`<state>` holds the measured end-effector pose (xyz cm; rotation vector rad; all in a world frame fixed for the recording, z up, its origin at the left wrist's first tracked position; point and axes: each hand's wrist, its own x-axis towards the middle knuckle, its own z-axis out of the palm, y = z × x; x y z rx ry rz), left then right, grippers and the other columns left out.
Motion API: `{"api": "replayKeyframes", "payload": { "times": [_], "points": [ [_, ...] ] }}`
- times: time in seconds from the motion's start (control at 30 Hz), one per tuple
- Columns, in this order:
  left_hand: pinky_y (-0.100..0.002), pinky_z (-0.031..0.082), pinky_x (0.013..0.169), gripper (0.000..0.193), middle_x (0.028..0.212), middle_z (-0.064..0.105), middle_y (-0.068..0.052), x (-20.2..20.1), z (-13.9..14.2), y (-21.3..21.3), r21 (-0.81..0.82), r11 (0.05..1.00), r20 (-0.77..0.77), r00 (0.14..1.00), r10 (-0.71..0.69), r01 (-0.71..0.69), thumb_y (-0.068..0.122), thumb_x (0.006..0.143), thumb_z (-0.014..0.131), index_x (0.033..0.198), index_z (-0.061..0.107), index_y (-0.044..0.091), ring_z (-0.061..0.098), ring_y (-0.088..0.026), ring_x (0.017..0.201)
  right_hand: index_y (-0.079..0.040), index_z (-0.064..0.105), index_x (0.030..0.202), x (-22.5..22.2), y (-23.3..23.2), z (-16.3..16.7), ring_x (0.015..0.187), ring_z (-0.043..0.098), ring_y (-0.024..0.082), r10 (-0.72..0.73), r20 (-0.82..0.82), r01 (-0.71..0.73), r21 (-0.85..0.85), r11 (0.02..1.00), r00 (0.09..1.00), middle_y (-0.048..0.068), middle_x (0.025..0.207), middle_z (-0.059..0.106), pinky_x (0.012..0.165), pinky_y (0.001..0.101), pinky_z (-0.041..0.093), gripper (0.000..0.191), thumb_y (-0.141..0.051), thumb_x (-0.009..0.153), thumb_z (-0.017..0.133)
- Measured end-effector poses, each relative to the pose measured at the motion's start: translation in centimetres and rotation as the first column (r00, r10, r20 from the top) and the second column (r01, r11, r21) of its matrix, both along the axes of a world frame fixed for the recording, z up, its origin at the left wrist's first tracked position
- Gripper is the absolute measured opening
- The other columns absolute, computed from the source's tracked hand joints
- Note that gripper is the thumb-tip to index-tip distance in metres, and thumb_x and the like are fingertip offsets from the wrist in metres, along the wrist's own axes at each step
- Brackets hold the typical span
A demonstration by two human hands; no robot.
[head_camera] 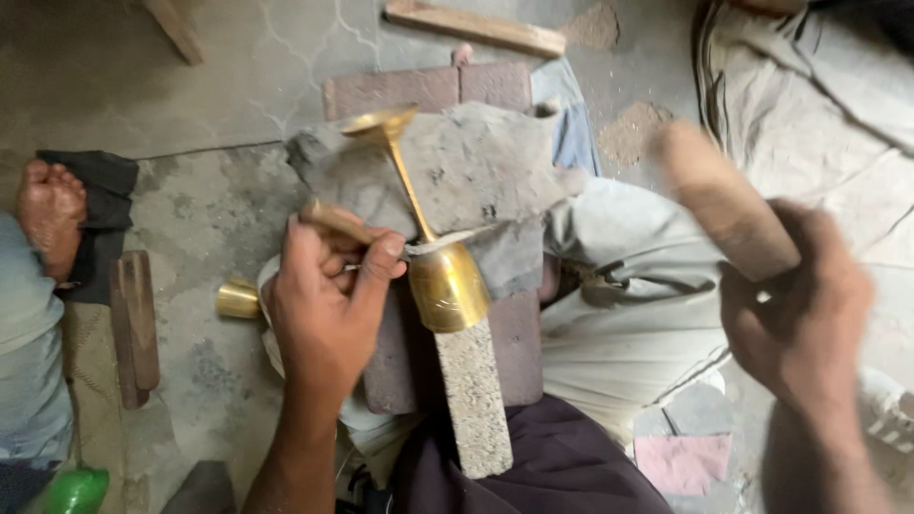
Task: The person sits on the floor and shapes a brass goblet, hammering it with a wooden mallet against a stone block. They hold a small punch against the brass cup, strike it repeatedly, rotate the goblet, and reposition it on the block to work different areas of its surface.
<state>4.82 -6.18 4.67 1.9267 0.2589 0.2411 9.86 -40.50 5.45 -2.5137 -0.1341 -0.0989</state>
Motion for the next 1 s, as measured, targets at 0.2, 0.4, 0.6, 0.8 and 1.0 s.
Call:
{"api": "replayKeyframes", "payload": {
  "times": [0.2, 0.4, 0.6, 0.8, 1.0],
  "points": [
    [-0.03, 0.068, 0.066, 0.021, 0.091, 0.08, -0.012, 3.5, 0.1, 1.5, -0.031, 0.95, -0.099, 0.945, -0.311, 0.31, 0.018, 0.097, 0.073, 0.107, 0.061, 0.004, 0.082, -0.019, 0.082, 0.005, 0.058, 0.127, -3.6, 0.7, -5.5, 0.105, 0.069, 0.021, -0.21, -0.302, 0.301, 0.298, 0.906, 0.93, 0.016, 0.117, 0.072, 0.092, 0.0335, 0.054, 0.048, 0.006, 0.081, 0.073],
    [-0.034, 0.061, 0.06, 0.038, 0.084, 0.079, -0.012, 6.3, 0.8, 1.2, 0.018, 0.871, -0.095, 0.868, -0.488, 0.492, 0.028, 0.09, 0.077, 0.115, 0.059, 0.004, 0.082, -0.019, 0.077, 0.003, 0.06, 0.13, -6.6, 0.6, -5.9, 0.102, 0.07, 0.02, -0.355, -0.274, 0.413, 0.195, 0.89, 0.894, 0.012, 0.113, 0.074, 0.089, 0.0303, 0.052, 0.054, 0.004, 0.078, 0.077],
    [-0.04, 0.057, 0.062, 0.04, 0.085, 0.078, -0.015, 7.3, 1.1, 1.9, 0.057, 0.806, -0.115, 0.805, -0.581, 0.59, 0.026, 0.088, 0.079, 0.116, 0.059, 0.006, 0.08, -0.026, 0.073, 0.003, 0.063, 0.127, -6.5, 1.5, -5.4, 0.095, 0.067, 0.02, -0.404, -0.309, 0.472, 0.187, 0.862, 0.861, 0.013, 0.111, 0.073, 0.081, 0.032, 0.051, 0.051, 0.004, 0.079, 0.077],
    [-0.046, 0.056, 0.069, 0.043, 0.079, 0.075, -0.017, 8.0, 0.9, 1.5, 0.1, 0.719, -0.162, 0.724, -0.67, 0.688, 0.03, 0.087, 0.078, 0.122, 0.061, 0.01, 0.078, -0.034, 0.081, 0.002, 0.062, 0.126, -5.6, 2.3, -4.8, 0.097, 0.068, 0.018, -0.351, -0.281, 0.418, 0.233, 0.878, 0.893, 0.011, 0.112, 0.073, 0.082, 0.0291, 0.052, 0.05, 0.003, 0.078, 0.075],
    [-0.05, 0.055, 0.069, 0.045, 0.078, 0.072, -0.021, 9.2, 1.5, 0.5, 0.173, 0.62, -0.239, 0.644, -0.727, 0.765, 0.028, 0.087, 0.079, 0.123, 0.06, 0.009, 0.075, -0.039, 0.082, 0.003, 0.061, 0.127, -4.2, 2.8, -3.7, 0.094, 0.068, 0.019, -0.33, -0.249, 0.374, 0.155, 0.914, 0.911, 0.013, 0.111, 0.073, 0.08, 0.0316, 0.052, 0.05, 0.001, 0.079, 0.077]
  ]
}}
